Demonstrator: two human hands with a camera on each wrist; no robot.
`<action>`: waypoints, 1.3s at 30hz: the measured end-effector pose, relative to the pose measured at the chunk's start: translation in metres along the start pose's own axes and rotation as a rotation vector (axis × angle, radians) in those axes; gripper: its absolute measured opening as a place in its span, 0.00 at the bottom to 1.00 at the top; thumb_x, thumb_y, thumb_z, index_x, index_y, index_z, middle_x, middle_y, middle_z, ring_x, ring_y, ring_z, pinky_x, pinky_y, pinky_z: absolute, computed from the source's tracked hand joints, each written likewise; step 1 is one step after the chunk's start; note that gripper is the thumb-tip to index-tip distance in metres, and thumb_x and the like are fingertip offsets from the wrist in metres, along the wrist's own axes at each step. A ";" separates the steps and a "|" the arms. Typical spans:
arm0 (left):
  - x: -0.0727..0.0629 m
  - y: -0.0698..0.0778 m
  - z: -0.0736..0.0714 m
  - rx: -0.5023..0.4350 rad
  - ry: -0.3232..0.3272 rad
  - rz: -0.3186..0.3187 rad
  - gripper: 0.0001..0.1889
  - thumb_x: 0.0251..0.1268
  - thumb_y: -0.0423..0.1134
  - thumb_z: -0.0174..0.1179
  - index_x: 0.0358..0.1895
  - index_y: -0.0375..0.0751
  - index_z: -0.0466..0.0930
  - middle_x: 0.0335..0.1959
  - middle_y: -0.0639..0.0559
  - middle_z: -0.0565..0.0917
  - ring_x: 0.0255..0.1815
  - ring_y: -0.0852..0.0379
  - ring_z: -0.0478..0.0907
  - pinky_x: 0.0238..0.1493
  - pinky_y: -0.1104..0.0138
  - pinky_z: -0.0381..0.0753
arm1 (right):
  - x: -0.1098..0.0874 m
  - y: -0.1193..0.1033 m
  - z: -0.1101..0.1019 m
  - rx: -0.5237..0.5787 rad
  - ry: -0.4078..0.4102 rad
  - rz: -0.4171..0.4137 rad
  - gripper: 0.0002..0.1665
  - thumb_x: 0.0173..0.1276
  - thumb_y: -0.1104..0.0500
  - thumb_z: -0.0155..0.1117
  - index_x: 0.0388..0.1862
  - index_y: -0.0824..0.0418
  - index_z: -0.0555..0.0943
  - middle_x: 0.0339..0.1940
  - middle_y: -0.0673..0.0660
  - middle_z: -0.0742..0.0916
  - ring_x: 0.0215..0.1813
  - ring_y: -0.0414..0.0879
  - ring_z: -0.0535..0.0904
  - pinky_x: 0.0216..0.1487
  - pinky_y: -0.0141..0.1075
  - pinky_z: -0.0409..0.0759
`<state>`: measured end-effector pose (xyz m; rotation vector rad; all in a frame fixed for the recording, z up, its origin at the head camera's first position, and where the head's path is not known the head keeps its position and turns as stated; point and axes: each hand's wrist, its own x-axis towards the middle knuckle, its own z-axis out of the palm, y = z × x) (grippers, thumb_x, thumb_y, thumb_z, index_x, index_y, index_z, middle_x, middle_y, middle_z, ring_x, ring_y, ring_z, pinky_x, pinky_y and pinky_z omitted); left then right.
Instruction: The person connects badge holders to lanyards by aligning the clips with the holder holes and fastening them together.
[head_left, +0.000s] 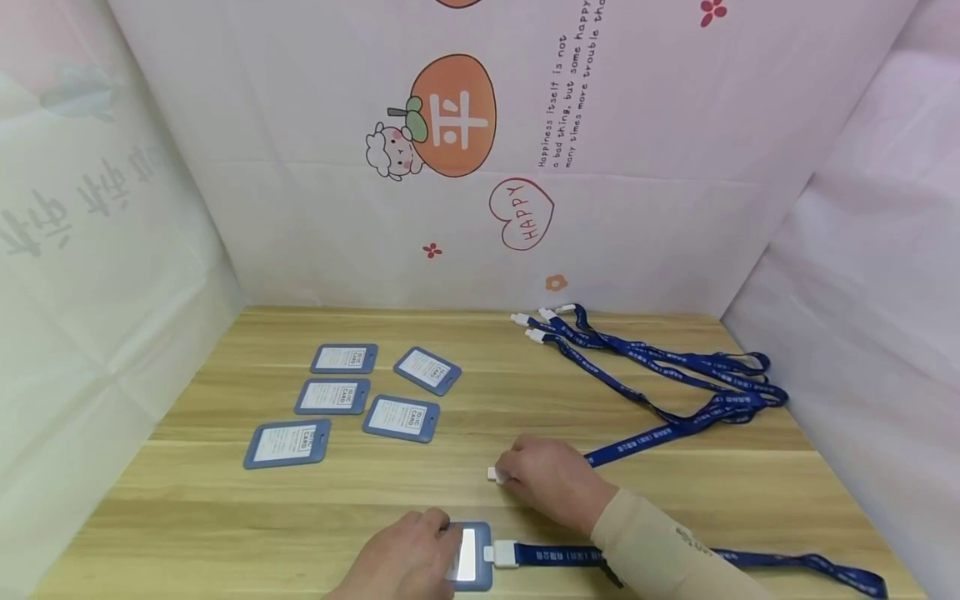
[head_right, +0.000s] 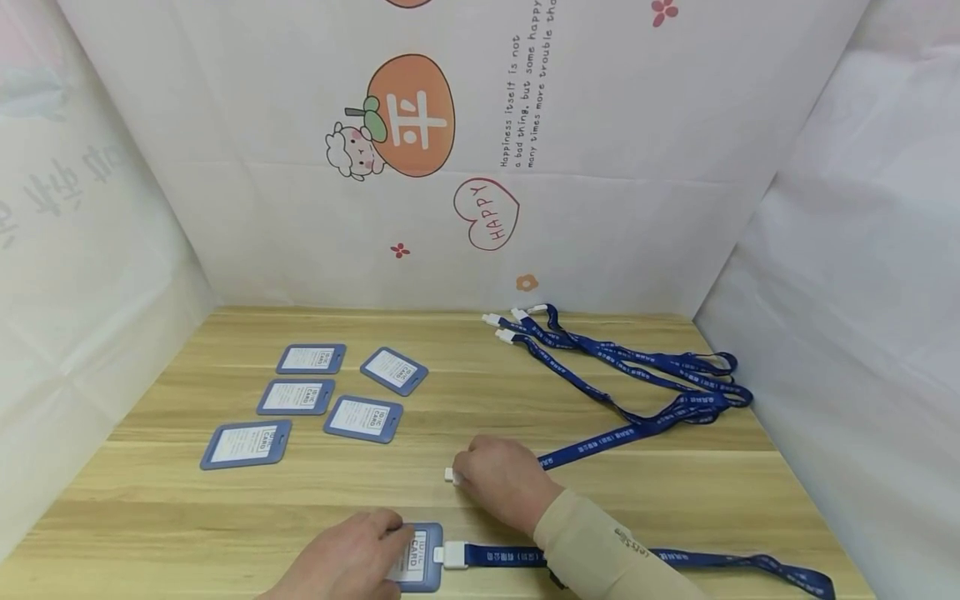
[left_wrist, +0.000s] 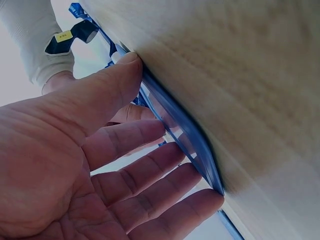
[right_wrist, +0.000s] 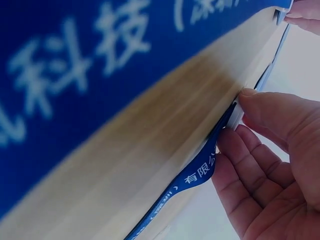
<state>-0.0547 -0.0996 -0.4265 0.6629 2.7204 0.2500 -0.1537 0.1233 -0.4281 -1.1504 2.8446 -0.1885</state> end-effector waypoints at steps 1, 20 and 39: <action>0.000 0.000 0.000 0.000 0.002 0.000 0.27 0.55 0.50 0.77 0.59 0.48 0.83 0.48 0.54 0.83 0.39 0.63 0.76 0.47 0.67 0.85 | 0.000 -0.001 0.000 0.002 -0.002 -0.002 0.07 0.71 0.53 0.73 0.46 0.47 0.91 0.38 0.44 0.89 0.36 0.31 0.80 0.43 0.29 0.87; -0.001 0.001 0.001 0.028 0.032 0.004 0.26 0.53 0.51 0.77 0.56 0.48 0.84 0.45 0.55 0.83 0.37 0.63 0.75 0.43 0.67 0.84 | -0.004 -0.011 -0.002 0.029 -0.058 0.004 0.07 0.74 0.52 0.70 0.48 0.47 0.90 0.36 0.43 0.87 0.32 0.29 0.75 0.40 0.28 0.85; -0.003 -0.002 0.001 0.036 0.056 0.023 0.27 0.54 0.52 0.77 0.56 0.46 0.84 0.45 0.53 0.83 0.37 0.63 0.76 0.42 0.67 0.84 | -0.004 -0.013 -0.003 0.041 -0.068 0.027 0.09 0.73 0.52 0.71 0.50 0.47 0.90 0.39 0.44 0.88 0.33 0.30 0.76 0.41 0.29 0.86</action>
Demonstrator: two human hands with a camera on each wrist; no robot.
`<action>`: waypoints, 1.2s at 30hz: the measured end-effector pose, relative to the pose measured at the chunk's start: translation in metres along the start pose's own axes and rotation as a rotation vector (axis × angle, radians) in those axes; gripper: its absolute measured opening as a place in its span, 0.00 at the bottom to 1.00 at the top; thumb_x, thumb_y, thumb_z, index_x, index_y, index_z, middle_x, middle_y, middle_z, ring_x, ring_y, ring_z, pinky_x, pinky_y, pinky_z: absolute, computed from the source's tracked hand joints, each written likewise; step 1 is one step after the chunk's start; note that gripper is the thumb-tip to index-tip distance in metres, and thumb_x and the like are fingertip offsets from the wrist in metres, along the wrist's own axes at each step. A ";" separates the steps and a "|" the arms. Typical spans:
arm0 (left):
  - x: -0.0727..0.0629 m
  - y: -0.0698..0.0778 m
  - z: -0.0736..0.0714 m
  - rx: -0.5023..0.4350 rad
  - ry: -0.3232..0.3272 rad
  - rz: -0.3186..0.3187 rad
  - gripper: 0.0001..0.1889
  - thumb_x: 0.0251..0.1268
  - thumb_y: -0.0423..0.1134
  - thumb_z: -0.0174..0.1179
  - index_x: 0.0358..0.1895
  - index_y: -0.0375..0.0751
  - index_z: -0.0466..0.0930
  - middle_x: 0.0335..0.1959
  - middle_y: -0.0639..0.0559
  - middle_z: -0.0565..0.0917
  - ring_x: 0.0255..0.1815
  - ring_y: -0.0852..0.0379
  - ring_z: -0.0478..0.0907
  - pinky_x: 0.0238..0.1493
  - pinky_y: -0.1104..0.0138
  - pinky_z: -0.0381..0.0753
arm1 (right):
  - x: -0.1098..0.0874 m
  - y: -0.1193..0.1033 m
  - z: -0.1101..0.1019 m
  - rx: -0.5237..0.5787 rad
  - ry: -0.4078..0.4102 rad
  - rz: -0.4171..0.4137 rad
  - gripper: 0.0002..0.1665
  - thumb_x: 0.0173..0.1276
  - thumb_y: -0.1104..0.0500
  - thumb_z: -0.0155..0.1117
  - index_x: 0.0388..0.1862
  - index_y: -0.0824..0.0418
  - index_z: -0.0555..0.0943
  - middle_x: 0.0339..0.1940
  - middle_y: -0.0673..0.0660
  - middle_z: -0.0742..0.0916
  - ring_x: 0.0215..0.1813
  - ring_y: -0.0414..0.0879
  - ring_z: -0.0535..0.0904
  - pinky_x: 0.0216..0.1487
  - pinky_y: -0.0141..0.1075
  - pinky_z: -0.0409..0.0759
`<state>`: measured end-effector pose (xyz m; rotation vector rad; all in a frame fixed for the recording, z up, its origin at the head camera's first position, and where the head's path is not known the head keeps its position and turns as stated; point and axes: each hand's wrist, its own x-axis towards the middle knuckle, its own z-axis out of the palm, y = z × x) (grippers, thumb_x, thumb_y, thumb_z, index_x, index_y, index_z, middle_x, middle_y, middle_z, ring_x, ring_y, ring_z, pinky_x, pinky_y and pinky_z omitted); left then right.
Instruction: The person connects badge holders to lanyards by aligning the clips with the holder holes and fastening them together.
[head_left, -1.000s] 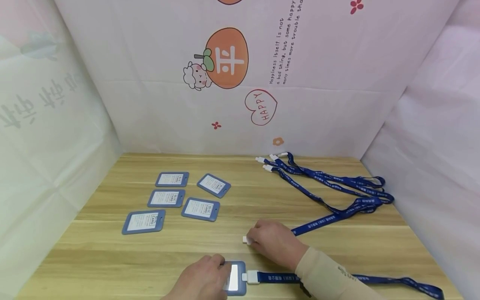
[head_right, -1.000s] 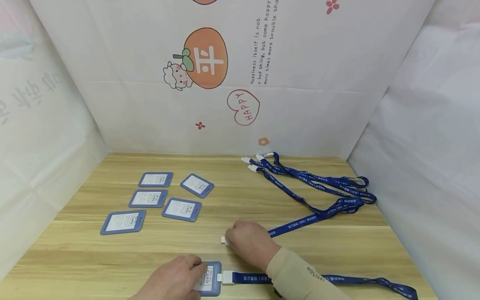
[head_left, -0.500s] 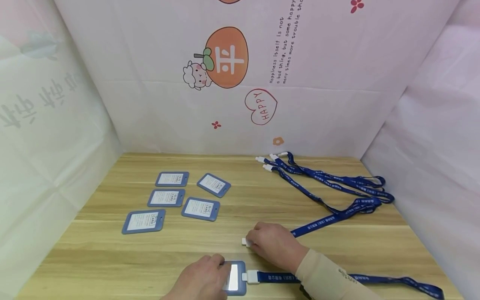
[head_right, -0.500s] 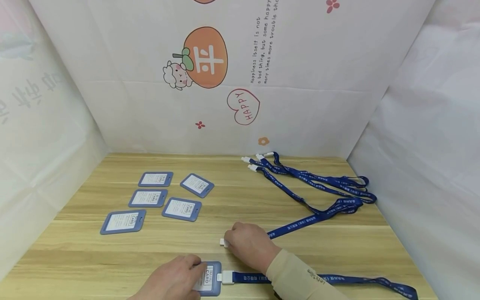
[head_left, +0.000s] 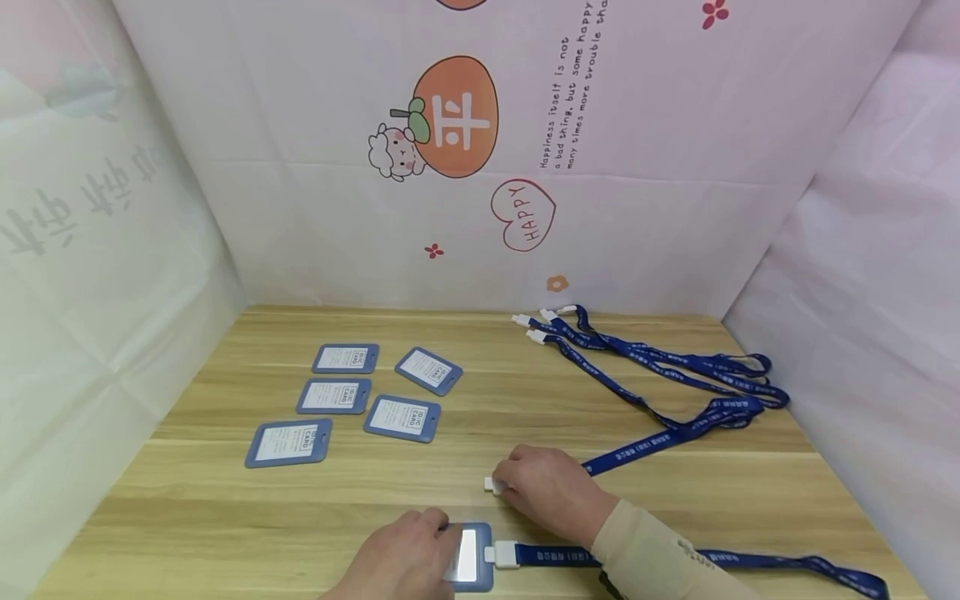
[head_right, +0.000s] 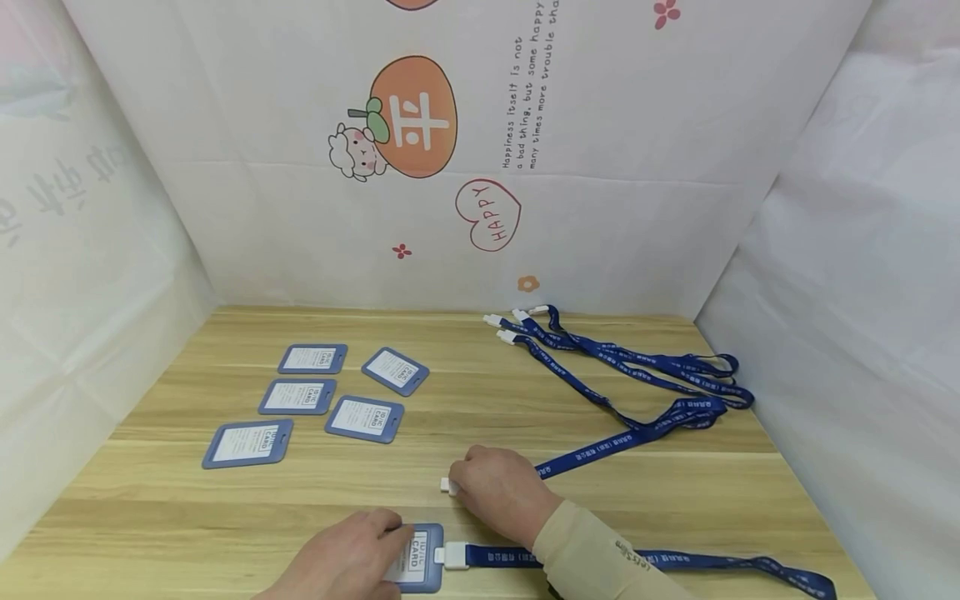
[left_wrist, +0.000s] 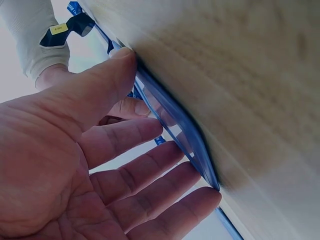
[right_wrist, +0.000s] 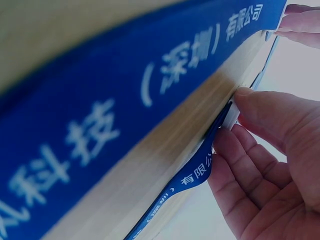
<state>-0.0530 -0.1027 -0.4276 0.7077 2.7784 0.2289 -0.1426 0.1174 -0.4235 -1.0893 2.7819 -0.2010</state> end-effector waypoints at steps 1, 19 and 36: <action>0.000 0.000 0.000 0.000 -0.003 -0.002 0.27 0.54 0.52 0.77 0.56 0.46 0.84 0.45 0.54 0.83 0.37 0.63 0.75 0.42 0.67 0.84 | 0.000 0.000 0.000 0.002 -0.002 0.002 0.09 0.73 0.52 0.71 0.50 0.47 0.90 0.39 0.44 0.88 0.33 0.30 0.76 0.41 0.29 0.85; -0.002 0.001 -0.003 -0.022 0.014 -0.021 0.27 0.53 0.49 0.77 0.56 0.45 0.84 0.43 0.54 0.83 0.34 0.63 0.73 0.41 0.66 0.84 | 0.000 -0.002 -0.001 -0.010 0.005 0.000 0.08 0.73 0.52 0.71 0.48 0.48 0.90 0.37 0.44 0.88 0.31 0.30 0.75 0.39 0.28 0.85; 0.001 -0.021 -0.033 0.047 0.094 -0.075 0.30 0.61 0.56 0.74 0.64 0.46 0.83 0.59 0.47 0.85 0.54 0.48 0.85 0.54 0.54 0.88 | -0.003 0.001 0.000 0.005 0.034 -0.025 0.10 0.71 0.53 0.74 0.50 0.49 0.90 0.40 0.46 0.89 0.35 0.30 0.79 0.43 0.29 0.87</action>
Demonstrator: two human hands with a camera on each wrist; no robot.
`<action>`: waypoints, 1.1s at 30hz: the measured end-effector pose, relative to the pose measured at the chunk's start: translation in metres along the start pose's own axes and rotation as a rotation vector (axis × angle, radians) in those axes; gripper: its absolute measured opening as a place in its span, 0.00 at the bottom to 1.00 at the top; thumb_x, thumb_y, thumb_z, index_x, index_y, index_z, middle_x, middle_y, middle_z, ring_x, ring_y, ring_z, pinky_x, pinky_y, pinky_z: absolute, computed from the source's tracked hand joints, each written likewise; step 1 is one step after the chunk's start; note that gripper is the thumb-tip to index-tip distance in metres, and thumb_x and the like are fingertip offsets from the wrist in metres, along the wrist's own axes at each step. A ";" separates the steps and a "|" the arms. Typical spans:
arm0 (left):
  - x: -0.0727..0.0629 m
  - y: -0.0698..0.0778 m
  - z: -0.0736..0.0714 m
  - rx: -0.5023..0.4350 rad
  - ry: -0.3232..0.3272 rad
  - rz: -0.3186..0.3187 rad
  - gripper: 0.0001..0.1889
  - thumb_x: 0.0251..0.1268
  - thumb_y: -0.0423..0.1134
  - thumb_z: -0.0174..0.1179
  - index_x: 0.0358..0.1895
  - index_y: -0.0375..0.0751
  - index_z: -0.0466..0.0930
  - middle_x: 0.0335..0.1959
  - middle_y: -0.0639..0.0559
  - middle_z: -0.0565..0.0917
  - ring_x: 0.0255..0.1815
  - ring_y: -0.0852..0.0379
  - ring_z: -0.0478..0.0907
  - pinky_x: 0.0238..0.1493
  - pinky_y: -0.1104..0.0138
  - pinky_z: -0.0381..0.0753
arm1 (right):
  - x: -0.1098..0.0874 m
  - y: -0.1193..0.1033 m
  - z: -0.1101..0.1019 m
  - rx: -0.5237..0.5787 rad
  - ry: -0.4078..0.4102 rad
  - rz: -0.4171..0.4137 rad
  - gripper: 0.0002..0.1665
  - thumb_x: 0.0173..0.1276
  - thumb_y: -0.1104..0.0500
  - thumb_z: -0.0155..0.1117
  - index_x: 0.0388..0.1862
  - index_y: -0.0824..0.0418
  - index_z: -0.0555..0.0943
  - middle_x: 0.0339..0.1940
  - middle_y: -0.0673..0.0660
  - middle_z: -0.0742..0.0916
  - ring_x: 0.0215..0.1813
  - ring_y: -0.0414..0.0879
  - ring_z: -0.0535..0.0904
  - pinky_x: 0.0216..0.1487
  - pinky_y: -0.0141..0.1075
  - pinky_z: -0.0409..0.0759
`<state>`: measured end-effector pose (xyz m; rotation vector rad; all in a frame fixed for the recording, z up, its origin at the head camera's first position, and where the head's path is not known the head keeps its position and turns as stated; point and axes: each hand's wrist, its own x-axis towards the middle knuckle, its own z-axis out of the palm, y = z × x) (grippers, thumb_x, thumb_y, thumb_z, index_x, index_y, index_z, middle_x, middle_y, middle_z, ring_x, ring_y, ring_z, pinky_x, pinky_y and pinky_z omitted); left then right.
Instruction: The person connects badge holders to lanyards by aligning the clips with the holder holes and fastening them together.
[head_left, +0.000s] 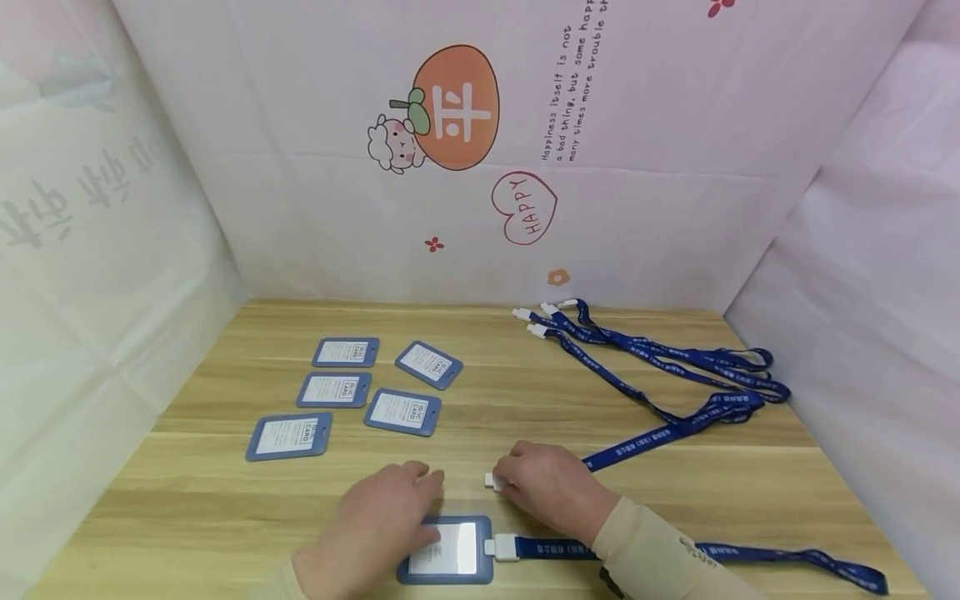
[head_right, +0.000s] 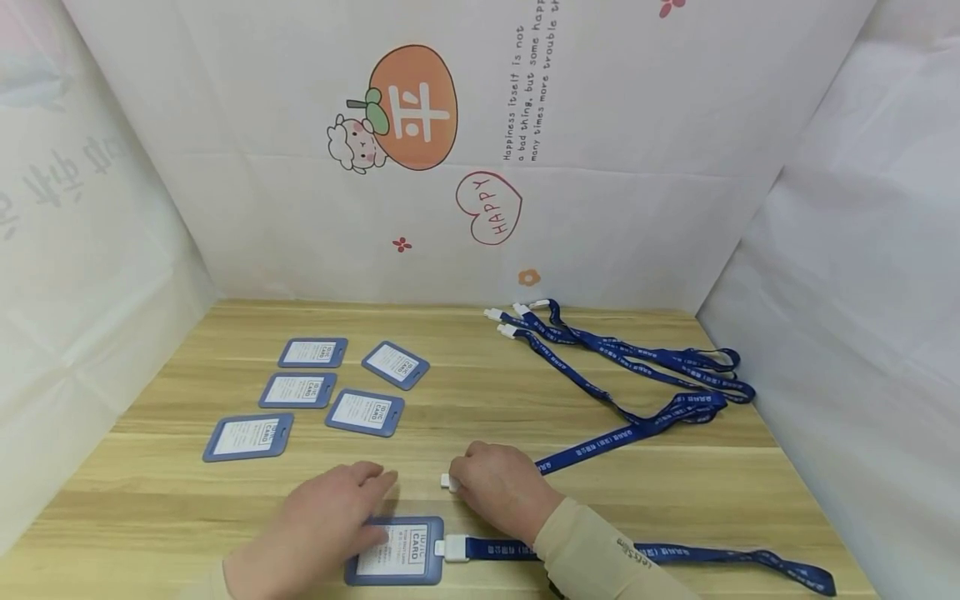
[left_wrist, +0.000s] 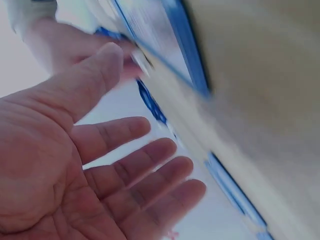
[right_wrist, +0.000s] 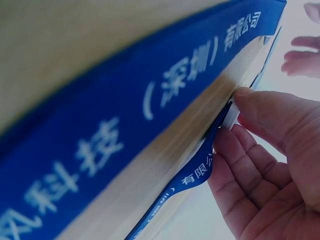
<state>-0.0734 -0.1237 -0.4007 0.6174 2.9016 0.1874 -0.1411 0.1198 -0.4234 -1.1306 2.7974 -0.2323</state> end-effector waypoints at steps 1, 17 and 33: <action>0.001 -0.004 -0.002 0.001 0.031 -0.002 0.30 0.61 0.55 0.74 0.64 0.45 0.82 0.59 0.45 0.85 0.54 0.47 0.85 0.54 0.53 0.88 | 0.000 0.000 0.000 -0.001 0.002 -0.001 0.10 0.71 0.53 0.74 0.50 0.49 0.90 0.40 0.46 0.89 0.34 0.31 0.79 0.43 0.29 0.87; 0.041 -0.078 -0.014 -0.025 0.148 -0.054 0.28 0.74 0.42 0.65 0.71 0.36 0.74 0.70 0.36 0.78 0.70 0.37 0.77 0.69 0.45 0.79 | 0.000 0.000 0.001 0.004 0.001 0.008 0.10 0.70 0.53 0.74 0.49 0.48 0.91 0.41 0.46 0.90 0.36 0.31 0.81 0.44 0.30 0.87; 0.071 -0.094 -0.014 -0.051 0.033 -0.094 0.29 0.77 0.42 0.62 0.76 0.39 0.70 0.76 0.37 0.72 0.75 0.36 0.71 0.75 0.43 0.71 | -0.001 0.000 0.002 -0.005 0.009 -0.003 0.10 0.70 0.53 0.74 0.49 0.48 0.91 0.41 0.45 0.89 0.35 0.31 0.80 0.43 0.29 0.87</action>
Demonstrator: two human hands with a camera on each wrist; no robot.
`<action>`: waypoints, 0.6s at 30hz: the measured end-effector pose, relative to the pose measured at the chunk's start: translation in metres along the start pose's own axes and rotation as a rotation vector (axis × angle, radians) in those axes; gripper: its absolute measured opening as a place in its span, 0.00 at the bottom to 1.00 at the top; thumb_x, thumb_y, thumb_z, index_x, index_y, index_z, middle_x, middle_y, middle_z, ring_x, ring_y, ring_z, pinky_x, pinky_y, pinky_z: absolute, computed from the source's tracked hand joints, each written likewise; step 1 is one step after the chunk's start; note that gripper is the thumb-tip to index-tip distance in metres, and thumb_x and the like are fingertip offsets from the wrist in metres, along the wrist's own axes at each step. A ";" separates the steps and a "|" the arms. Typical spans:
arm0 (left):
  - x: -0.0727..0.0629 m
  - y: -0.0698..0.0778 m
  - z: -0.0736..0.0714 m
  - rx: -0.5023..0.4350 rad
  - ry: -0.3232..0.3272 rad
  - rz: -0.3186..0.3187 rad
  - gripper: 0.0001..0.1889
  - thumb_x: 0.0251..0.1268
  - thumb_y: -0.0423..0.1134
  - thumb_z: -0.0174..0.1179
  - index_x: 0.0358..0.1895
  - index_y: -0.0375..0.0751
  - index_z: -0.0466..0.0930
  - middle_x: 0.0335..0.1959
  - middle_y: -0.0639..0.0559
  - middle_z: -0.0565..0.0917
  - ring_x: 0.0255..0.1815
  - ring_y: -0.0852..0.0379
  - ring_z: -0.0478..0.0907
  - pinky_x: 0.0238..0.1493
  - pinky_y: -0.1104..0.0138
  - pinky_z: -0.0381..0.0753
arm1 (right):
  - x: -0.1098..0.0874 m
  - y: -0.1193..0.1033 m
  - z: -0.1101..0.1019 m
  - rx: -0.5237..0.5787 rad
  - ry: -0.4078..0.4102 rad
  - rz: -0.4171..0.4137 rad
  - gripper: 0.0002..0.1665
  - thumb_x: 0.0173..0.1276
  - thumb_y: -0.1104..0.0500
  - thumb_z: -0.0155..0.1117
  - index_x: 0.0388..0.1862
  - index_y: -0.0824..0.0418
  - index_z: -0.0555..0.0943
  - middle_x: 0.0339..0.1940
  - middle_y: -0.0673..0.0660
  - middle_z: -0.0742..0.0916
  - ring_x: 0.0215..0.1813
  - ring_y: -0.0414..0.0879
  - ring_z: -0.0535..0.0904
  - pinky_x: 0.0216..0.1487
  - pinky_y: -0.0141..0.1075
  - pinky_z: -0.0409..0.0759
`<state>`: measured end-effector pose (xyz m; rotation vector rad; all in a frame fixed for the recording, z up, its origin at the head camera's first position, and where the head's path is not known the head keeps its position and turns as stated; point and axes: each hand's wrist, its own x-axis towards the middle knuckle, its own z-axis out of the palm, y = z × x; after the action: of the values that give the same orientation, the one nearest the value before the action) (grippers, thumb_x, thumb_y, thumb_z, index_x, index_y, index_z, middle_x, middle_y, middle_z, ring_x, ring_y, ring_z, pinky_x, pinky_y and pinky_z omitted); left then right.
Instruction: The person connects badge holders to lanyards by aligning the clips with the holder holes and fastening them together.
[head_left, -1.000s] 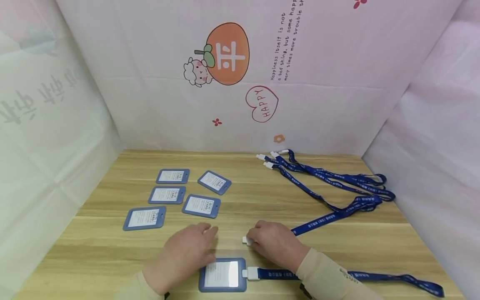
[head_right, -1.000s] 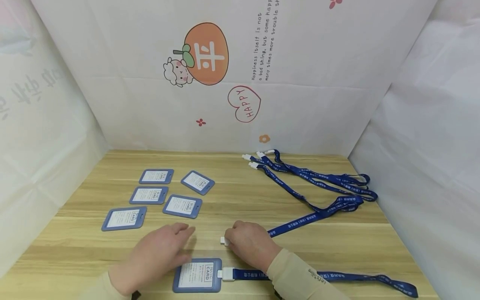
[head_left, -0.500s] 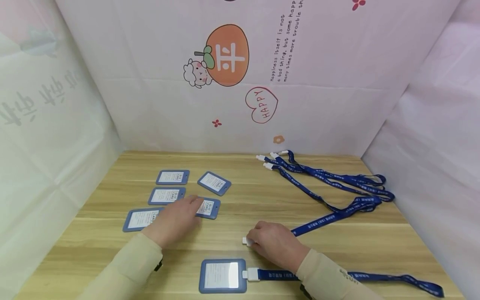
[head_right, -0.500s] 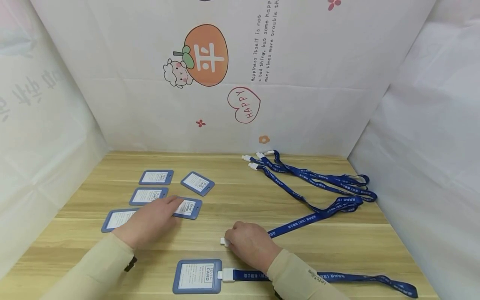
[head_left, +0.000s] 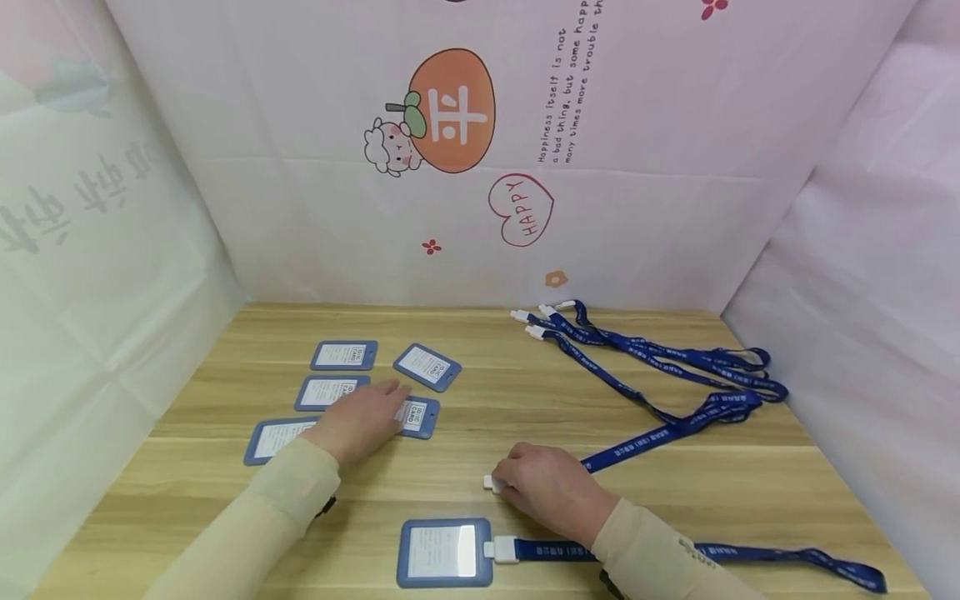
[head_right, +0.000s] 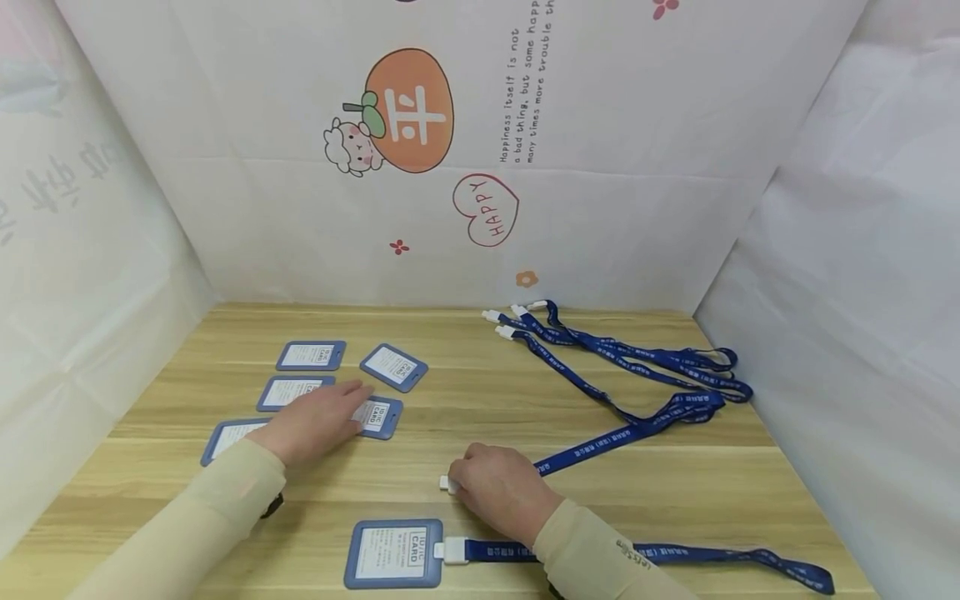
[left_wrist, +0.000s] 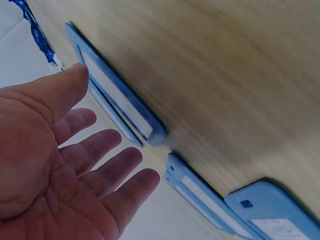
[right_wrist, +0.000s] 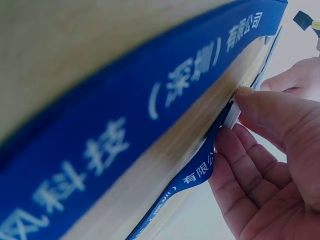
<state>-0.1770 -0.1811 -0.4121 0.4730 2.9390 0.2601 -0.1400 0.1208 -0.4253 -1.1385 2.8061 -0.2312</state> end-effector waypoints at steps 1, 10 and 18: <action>0.001 0.000 0.001 -0.001 -0.006 -0.001 0.29 0.77 0.42 0.61 0.76 0.38 0.70 0.76 0.37 0.72 0.75 0.36 0.71 0.76 0.44 0.71 | 0.000 0.000 0.000 0.000 0.002 -0.001 0.10 0.70 0.53 0.74 0.49 0.48 0.91 0.41 0.45 0.89 0.36 0.31 0.80 0.43 0.29 0.87; 0.007 0.000 0.009 0.004 -0.033 -0.022 0.27 0.78 0.42 0.60 0.75 0.41 0.72 0.74 0.41 0.76 0.74 0.39 0.73 0.75 0.46 0.72 | 0.001 0.000 0.000 -0.006 -0.001 -0.001 0.09 0.70 0.53 0.74 0.48 0.48 0.91 0.39 0.45 0.89 0.34 0.30 0.78 0.41 0.28 0.86; 0.005 0.008 0.011 0.026 -0.029 -0.004 0.25 0.73 0.44 0.64 0.70 0.43 0.79 0.70 0.42 0.79 0.70 0.37 0.76 0.73 0.45 0.75 | 0.001 0.000 0.000 -0.012 0.005 -0.002 0.09 0.71 0.53 0.74 0.48 0.48 0.91 0.39 0.45 0.89 0.33 0.30 0.78 0.42 0.28 0.86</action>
<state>-0.1775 -0.1701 -0.4221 0.4709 2.9183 0.2137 -0.1404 0.1204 -0.4255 -1.1450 2.8146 -0.2182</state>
